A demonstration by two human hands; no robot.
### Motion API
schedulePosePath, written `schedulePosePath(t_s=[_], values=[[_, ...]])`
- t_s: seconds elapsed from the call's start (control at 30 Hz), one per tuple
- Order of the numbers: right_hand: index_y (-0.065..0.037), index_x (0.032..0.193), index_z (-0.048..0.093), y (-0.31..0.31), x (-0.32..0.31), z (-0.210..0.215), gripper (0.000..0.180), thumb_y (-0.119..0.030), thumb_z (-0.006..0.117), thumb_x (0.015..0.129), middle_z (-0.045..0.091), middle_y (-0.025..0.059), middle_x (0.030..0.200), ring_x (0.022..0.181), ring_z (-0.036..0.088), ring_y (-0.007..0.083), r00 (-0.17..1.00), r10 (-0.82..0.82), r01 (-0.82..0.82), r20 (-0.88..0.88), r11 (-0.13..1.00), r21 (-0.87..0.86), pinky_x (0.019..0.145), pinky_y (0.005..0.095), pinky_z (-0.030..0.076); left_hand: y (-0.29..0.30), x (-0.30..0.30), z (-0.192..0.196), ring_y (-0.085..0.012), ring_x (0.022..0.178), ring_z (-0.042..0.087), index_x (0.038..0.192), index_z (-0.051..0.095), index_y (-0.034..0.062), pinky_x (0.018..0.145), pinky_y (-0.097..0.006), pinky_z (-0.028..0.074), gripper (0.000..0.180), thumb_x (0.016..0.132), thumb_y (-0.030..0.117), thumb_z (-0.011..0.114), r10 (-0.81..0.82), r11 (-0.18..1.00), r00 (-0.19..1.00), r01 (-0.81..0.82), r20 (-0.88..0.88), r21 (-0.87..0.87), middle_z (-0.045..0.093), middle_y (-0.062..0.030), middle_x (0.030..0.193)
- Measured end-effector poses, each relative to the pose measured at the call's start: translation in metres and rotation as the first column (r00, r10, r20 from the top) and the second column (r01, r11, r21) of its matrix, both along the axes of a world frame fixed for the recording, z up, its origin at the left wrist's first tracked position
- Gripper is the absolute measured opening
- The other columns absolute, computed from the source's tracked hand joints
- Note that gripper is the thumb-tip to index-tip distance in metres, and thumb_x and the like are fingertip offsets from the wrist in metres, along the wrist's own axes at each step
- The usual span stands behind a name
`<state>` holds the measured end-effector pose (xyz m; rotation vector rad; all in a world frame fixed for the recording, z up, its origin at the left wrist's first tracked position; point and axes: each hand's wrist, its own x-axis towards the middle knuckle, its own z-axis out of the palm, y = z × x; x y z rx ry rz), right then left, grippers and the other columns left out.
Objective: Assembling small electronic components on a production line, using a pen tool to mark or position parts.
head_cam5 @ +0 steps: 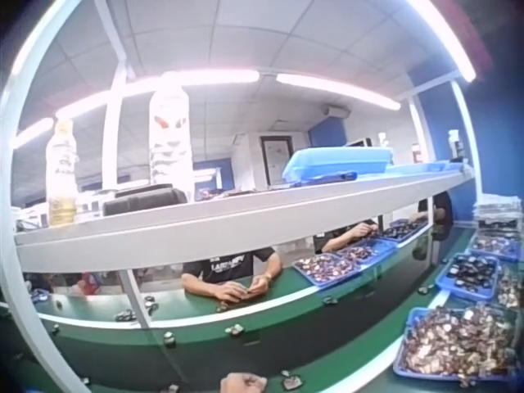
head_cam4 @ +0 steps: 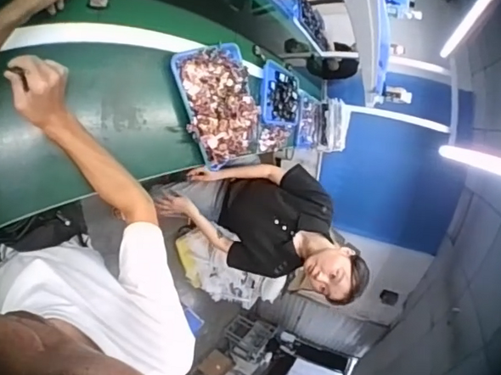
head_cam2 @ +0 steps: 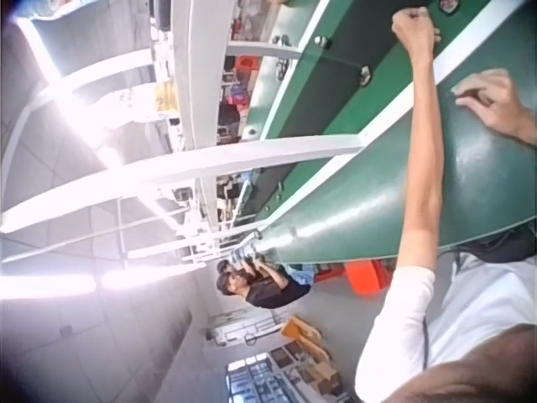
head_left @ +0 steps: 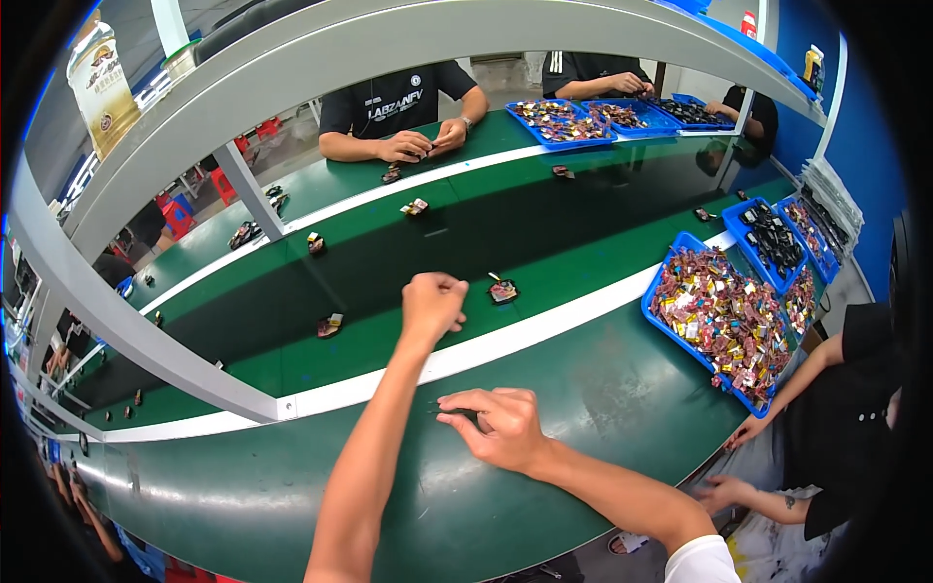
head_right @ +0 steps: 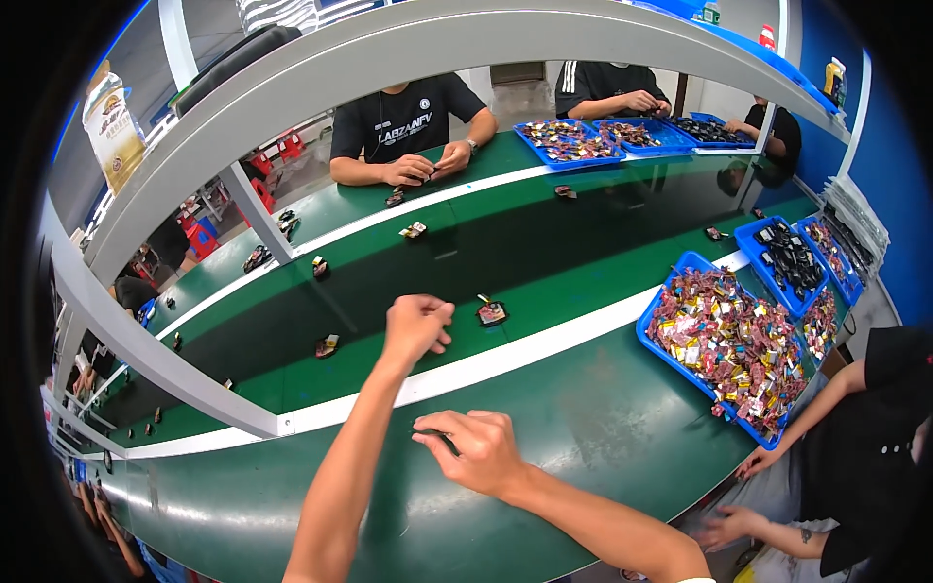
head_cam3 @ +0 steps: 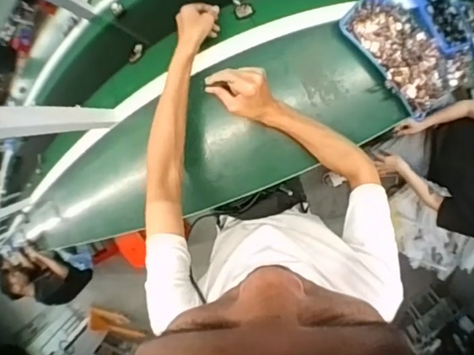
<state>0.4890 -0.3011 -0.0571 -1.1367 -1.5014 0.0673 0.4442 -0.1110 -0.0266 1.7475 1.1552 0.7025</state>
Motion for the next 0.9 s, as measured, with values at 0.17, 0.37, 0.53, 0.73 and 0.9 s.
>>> schedulePosePath(t_s=[0.17, 0.37, 0.53, 0.73, 0.9], values=[[-0.006, 0.088, 0.071, -0.001, -0.003, -0.006, 0.014, -0.003, 0.079, 0.077, 0.074, 0.0051, 0.079, 0.055, 0.066, 0.0246, 0.999, 0.023, -0.023, -0.023, 1.000, -0.012, 0.052, 0.0320, 0.050, -0.009, 0.042, -0.009, -0.0151, 0.055, 0.067, 0.085, 0.071, -0.0059, 0.047, -0.029, 0.056, 0.024, 0.088, 0.017, 0.075, 0.016, 0.991, 0.995, -0.029, -0.100, -0.131, 0.069, -0.0105, 0.069], [-0.006, 0.088, 0.071, -0.004, -0.005, 0.001, 0.014, -0.003, 0.079, 0.078, 0.074, 0.0056, 0.077, 0.055, 0.065, 0.0261, 0.998, 0.014, -0.016, -0.054, 0.999, -0.040, 0.051, 0.0327, 0.050, -0.005, 0.033, -0.017, -0.0130, 0.052, 0.064, 0.076, 0.066, -0.0020, 0.044, -0.028, 0.048, 0.024, 0.084, 0.015, 0.081, 0.065, 0.997, 0.977, -0.073, -0.202, -0.034, 0.067, -0.0070, 0.067], [-0.006, 0.091, 0.073, -0.001, -0.005, -0.007, 0.020, -0.003, 0.084, 0.075, 0.070, 0.0038, 0.069, 0.039, 0.044, 0.0105, 0.995, 0.023, -0.021, -0.093, 1.000, 0.017, 0.043, 0.0260, 0.037, -0.027, -0.008, 0.003, -0.0114, 0.052, 0.063, 0.087, 0.063, -0.0028, 0.041, -0.025, 0.042, 0.019, 0.089, 0.012, 0.075, 0.073, 0.991, 0.997, -0.071, 0.008, -0.114, 0.068, -0.0084, 0.069], [-0.002, 0.092, 0.072, -0.004, -0.008, -0.005, 0.015, -0.002, 0.082, 0.081, 0.068, -0.0011, 0.070, 0.045, 0.039, 0.0003, 0.910, 0.028, -0.121, -0.414, 0.972, -0.201, 0.044, 0.0205, 0.032, -0.071, -0.105, -0.001, -0.0109, 0.049, 0.060, 0.096, 0.060, -0.0032, 0.038, -0.023, 0.040, 0.013, 0.096, 0.007, 0.066, 0.118, 0.984, 0.940, -0.068, 0.320, -0.163, 0.069, -0.0094, 0.075], [0.001, 0.094, 0.068, -0.005, -0.004, -0.002, 0.012, 0.003, 0.077, 0.086, 0.068, -0.0001, 0.077, 0.056, 0.043, -0.0032, 0.663, 0.057, -0.357, -0.747, 0.901, -0.248, 0.048, 0.0162, 0.031, -0.119, -0.150, -0.024, -0.0104, 0.049, 0.058, 0.100, 0.060, -0.0044, 0.038, -0.022, 0.038, 0.010, 0.098, 0.005, 0.064, 0.245, 0.955, 0.884, -0.147, 0.398, -0.259, 0.066, -0.0078, 0.076]])
